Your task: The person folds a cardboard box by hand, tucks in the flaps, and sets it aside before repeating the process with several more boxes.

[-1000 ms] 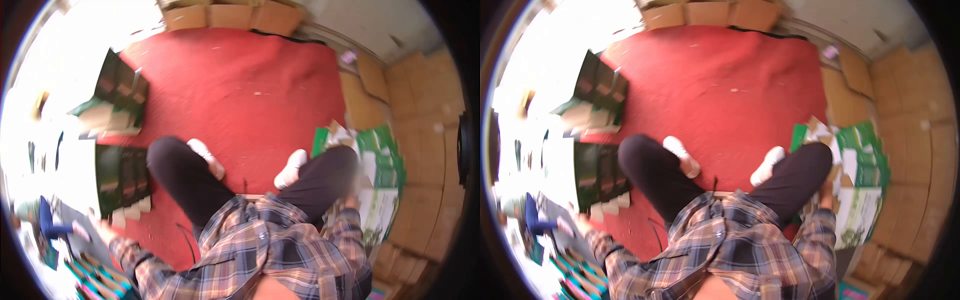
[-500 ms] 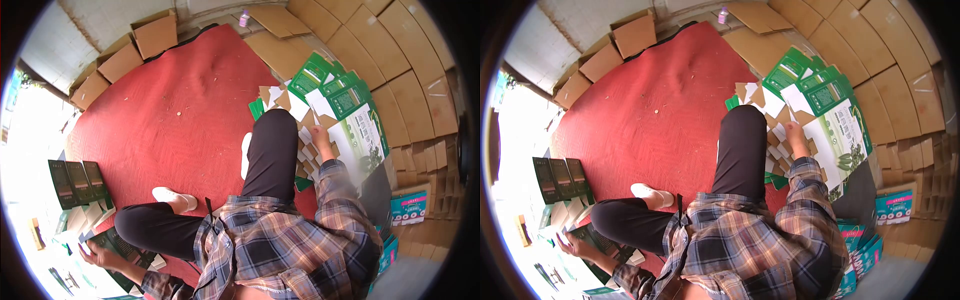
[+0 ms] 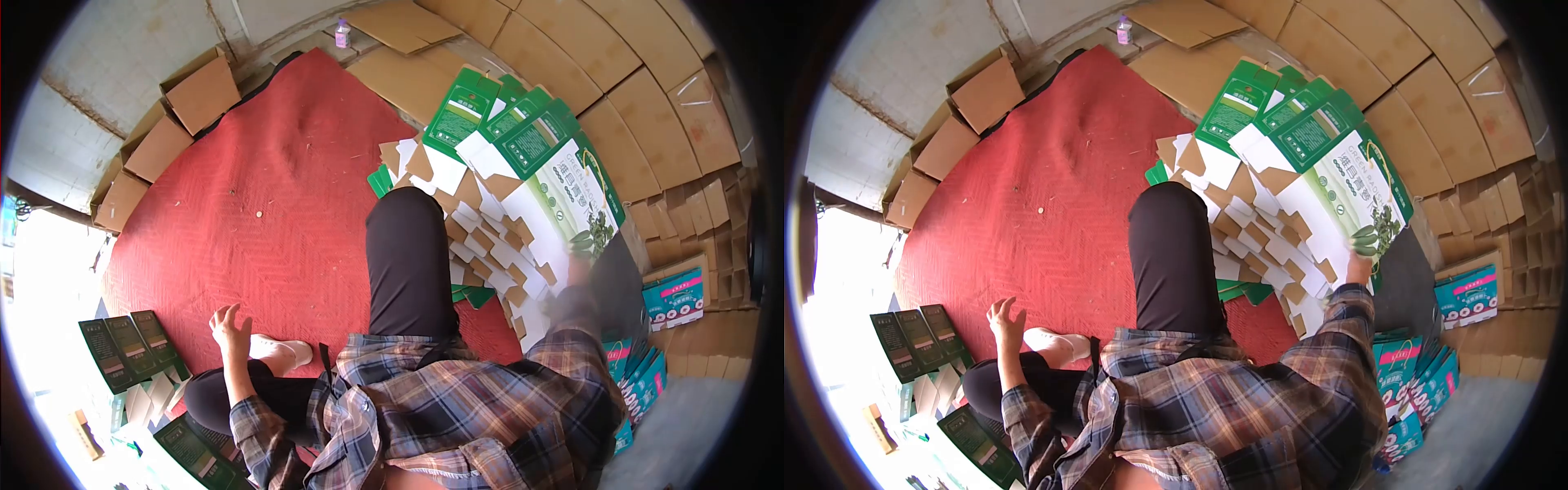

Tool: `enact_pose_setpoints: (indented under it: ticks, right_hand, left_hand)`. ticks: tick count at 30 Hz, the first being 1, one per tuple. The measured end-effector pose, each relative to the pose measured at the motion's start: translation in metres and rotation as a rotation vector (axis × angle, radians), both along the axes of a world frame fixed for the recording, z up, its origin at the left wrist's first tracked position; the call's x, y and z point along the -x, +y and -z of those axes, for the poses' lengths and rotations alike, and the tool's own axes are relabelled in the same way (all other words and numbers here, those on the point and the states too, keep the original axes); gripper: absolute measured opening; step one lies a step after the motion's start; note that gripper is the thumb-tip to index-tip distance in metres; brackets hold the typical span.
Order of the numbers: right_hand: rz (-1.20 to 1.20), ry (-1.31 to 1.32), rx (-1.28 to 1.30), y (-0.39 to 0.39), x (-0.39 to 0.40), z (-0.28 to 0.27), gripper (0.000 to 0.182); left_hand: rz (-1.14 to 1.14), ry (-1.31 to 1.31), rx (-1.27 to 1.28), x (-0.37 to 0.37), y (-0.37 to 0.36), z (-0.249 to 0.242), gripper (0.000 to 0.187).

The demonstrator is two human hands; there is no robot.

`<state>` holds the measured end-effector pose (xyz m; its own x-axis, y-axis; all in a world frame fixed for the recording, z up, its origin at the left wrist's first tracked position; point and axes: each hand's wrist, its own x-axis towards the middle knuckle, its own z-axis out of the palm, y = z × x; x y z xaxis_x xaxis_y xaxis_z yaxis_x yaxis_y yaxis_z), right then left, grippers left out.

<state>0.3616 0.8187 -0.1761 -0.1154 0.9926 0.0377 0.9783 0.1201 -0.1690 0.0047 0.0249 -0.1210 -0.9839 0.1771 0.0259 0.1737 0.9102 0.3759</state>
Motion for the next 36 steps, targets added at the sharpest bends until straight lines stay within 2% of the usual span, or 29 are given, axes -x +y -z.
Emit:
enact_pose_setpoints:
  ticks: [2,3,6,9,10,12,13,15,18,19,21,24,26,30,36]
  right_hand:
    - [-0.103,0.073,0.131,-0.003,-0.015,0.006,0.057]
    - [-0.015,0.137,0.032,-0.008,-0.021,0.013,0.056]
    - [-0.008,0.093,-0.108,0.015,-0.059,0.050,0.049]
    - [0.019,0.357,0.019,0.027,-0.067,0.060,0.045]
    - [0.023,0.440,0.065,0.025,-0.055,0.051,0.044]
    - [0.022,0.339,0.127,0.024,-0.058,0.034,0.048]
    - [-0.026,0.336,0.042,0.028,-0.060,0.041,0.055]
    - [-0.088,0.415,0.111,0.022,-0.062,0.032,0.058]
    - [-0.053,0.274,0.293,-0.036,-0.036,-0.053,0.063]
    - [-0.014,0.743,0.485,-0.061,-0.024,-0.080,0.063]
    - [0.099,1.355,0.864,-0.053,-0.028,-0.088,0.062]
    - [0.073,1.431,1.018,-0.040,-0.040,-0.108,0.063]
    - [0.005,1.436,0.971,-0.028,-0.042,-0.117,0.066]
    - [0.010,1.562,1.035,-0.019,-0.038,-0.140,0.069]
    - [-0.016,1.646,0.963,-0.049,-0.007,-0.175,0.068]
  left_hand:
    - [-0.013,-0.012,0.006,0.002,-0.003,0.004,0.043]
    - [-0.031,-0.025,0.008,0.002,-0.004,0.006,0.042]
    - [-0.033,-0.075,0.038,-0.002,-0.005,0.010,0.040]
    - [-0.015,-0.110,0.020,-0.003,-0.011,0.018,0.040]
    - [-0.034,-0.110,0.018,-0.005,-0.011,0.016,0.040]
    - [-0.072,-0.197,0.007,-0.006,-0.011,0.017,0.040]
    - [-0.045,-0.156,0.039,-0.007,-0.013,0.019,0.040]
    - [-0.067,-0.179,-0.007,-0.010,-0.011,0.017,0.040]
    - [-0.083,-0.223,-0.053,-0.011,-0.005,0.007,0.040]
    - [-0.093,-0.244,-0.054,-0.013,-0.003,0.006,0.040]
    - [-0.071,-0.252,-0.062,-0.013,0.000,0.008,0.039]
    - [-0.042,-0.265,-0.071,-0.010,0.003,0.005,0.038]
    - [-0.010,-0.255,-0.087,-0.010,0.004,0.002,0.037]
    - [0.012,-0.195,-0.112,-0.006,0.006,-0.001,0.038]
    - [0.021,-0.144,-0.219,-0.001,0.011,-0.010,0.039]
